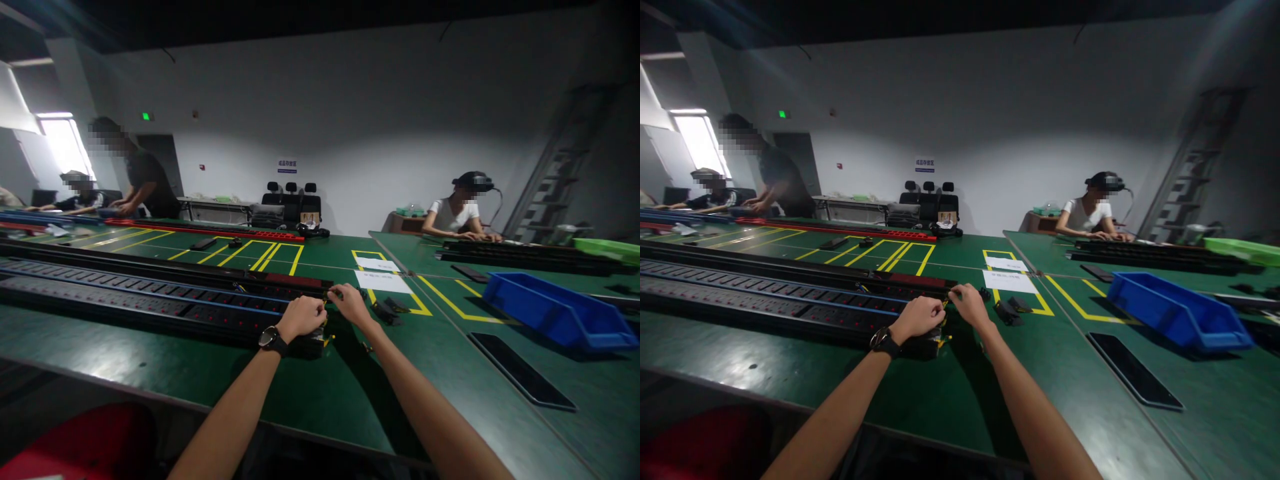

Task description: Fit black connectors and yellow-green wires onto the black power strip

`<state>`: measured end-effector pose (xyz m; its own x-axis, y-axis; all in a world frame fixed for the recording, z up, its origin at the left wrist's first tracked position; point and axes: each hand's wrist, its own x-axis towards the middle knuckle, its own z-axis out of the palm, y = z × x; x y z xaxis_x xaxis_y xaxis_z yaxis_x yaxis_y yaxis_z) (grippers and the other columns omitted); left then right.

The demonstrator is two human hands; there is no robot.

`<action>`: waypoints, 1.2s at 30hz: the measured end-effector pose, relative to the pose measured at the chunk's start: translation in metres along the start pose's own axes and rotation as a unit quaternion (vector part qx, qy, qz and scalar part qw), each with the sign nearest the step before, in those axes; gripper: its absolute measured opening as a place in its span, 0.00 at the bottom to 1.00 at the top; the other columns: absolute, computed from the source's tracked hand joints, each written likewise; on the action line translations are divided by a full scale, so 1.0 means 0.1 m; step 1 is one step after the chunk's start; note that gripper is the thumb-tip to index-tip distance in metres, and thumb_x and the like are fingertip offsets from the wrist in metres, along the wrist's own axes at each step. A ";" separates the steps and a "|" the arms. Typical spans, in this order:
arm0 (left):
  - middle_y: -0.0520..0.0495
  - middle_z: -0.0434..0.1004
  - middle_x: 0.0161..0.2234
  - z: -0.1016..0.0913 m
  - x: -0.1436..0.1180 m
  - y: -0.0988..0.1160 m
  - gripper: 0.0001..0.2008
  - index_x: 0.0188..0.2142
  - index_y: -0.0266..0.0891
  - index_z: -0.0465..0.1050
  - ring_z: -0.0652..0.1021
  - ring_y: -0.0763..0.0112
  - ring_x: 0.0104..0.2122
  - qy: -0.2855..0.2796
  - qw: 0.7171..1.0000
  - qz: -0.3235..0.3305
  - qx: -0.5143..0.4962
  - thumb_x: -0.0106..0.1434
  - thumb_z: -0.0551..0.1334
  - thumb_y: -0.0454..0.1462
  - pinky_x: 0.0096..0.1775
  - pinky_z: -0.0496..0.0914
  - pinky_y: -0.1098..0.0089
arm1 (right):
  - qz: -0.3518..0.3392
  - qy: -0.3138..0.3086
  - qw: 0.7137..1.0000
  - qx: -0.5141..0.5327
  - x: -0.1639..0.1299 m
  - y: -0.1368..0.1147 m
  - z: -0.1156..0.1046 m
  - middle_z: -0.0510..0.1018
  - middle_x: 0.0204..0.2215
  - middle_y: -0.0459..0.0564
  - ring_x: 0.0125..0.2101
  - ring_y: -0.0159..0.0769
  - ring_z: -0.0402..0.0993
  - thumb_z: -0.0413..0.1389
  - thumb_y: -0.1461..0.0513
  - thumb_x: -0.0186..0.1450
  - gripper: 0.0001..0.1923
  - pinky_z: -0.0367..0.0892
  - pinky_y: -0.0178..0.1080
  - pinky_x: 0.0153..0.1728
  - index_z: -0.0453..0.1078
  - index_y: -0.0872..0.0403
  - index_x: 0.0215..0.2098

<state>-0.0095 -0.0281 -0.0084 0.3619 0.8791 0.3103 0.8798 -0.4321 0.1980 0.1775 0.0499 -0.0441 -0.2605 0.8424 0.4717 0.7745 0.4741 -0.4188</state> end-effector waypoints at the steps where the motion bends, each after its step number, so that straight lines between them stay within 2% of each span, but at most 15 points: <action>1: 0.45 0.83 0.33 0.00 0.00 0.00 0.13 0.33 0.42 0.79 0.82 0.62 0.35 0.001 1.000 0.001 0.001 0.68 0.57 0.41 0.36 0.69 0.70 | 0.002 -0.009 1.000 -0.007 0.02 -0.06 0.02 0.80 0.40 0.53 0.41 0.38 0.76 0.55 0.57 0.71 0.13 0.66 0.36 0.46 0.80 0.54 0.44; 6: 0.45 0.83 0.33 0.01 0.01 0.00 0.13 0.32 0.42 0.79 0.81 0.62 0.34 -0.002 1.000 -0.004 0.004 0.68 0.57 0.41 0.36 0.69 0.70 | 0.008 -0.065 0.994 -0.087 0.08 -0.26 -0.03 0.80 0.39 0.55 0.43 0.40 0.75 0.57 0.60 0.69 0.11 0.65 0.35 0.44 0.82 0.55 0.39; 12: 0.44 0.84 0.35 -0.02 0.00 0.03 0.11 0.33 0.43 0.80 0.82 0.60 0.37 -0.002 1.000 -0.010 0.007 0.65 0.58 0.39 0.37 0.69 0.69 | -0.078 -0.127 0.975 -0.163 0.19 -0.43 -0.13 0.80 0.42 0.58 0.46 0.41 0.74 0.53 0.64 0.70 0.14 0.64 0.35 0.45 0.82 0.55 0.40; 14: 0.44 0.84 0.35 -0.03 0.00 0.04 0.11 0.34 0.43 0.80 0.82 0.59 0.38 -0.002 1.000 -0.008 0.005 0.64 0.58 0.39 0.37 0.69 0.69 | -0.088 -0.146 0.970 -0.171 0.23 -0.47 -0.14 0.80 0.43 0.58 0.46 0.41 0.75 0.51 0.64 0.71 0.15 0.65 0.35 0.44 0.82 0.55 0.41; 20: 0.44 0.84 0.35 -0.04 -0.01 0.03 0.11 0.34 0.43 0.80 0.82 0.60 0.37 -0.009 1.000 -0.011 0.009 0.65 0.58 0.39 0.38 0.70 0.69 | -0.040 -0.153 0.963 -0.217 0.25 -0.49 -0.13 0.81 0.44 0.61 0.45 0.44 0.77 0.54 0.62 0.69 0.13 0.67 0.37 0.43 0.81 0.58 0.43; 25: 0.43 0.84 0.35 -0.03 0.01 0.03 0.10 0.34 0.42 0.79 0.82 0.59 0.36 -0.014 1.000 -0.008 0.011 0.65 0.58 0.39 0.37 0.70 0.68 | -0.067 -0.169 0.958 -0.223 0.30 -0.52 -0.13 0.82 0.43 0.63 0.46 0.45 0.77 0.53 0.65 0.70 0.13 0.67 0.37 0.44 0.81 0.58 0.41; 28: 0.43 0.84 0.36 -0.01 0.01 0.02 0.10 0.35 0.42 0.79 0.82 0.59 0.37 -0.011 1.000 -0.003 0.011 0.65 0.58 0.39 0.37 0.70 0.68 | -0.096 -0.163 0.963 -0.192 0.33 -0.53 -0.10 0.81 0.44 0.61 0.48 0.43 0.75 0.54 0.63 0.71 0.11 0.66 0.36 0.46 0.80 0.57 0.39; 30: 0.43 0.84 0.36 0.00 0.02 0.01 0.11 0.35 0.42 0.79 0.82 0.59 0.38 -0.009 1.000 -0.002 0.009 0.65 0.57 0.39 0.38 0.70 0.68 | -0.100 -0.131 0.979 -0.124 0.33 -0.51 -0.06 0.81 0.42 0.58 0.46 0.41 0.75 0.54 0.61 0.72 0.11 0.65 0.36 0.45 0.79 0.56 0.40; 33: 0.43 0.84 0.36 0.01 0.02 0.00 0.11 0.34 0.42 0.79 0.82 0.59 0.38 -0.011 1.000 -0.007 0.008 0.65 0.57 0.39 0.38 0.70 0.68 | -0.068 -0.073 0.995 0.016 0.29 -0.44 -0.01 0.82 0.37 0.52 0.38 0.37 0.76 0.53 0.59 0.73 0.11 0.64 0.35 0.39 0.76 0.55 0.40; 36: 0.42 0.84 0.36 0.01 0.02 0.00 0.11 0.35 0.42 0.80 0.82 0.59 0.38 -0.013 1.000 -0.012 0.008 0.65 0.58 0.40 0.37 0.70 0.68 | -0.045 -0.048 0.993 0.095 0.18 -0.27 -0.09 0.81 0.31 0.48 0.31 0.35 0.74 0.53 0.58 0.72 0.11 0.62 0.34 0.33 0.74 0.54 0.36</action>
<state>-0.0085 -0.0262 -0.0088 0.3485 0.8941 0.2812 0.8932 -0.4078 0.1895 0.1569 0.0500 -0.0166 -0.3841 0.8105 0.4421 0.6257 0.5807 -0.5209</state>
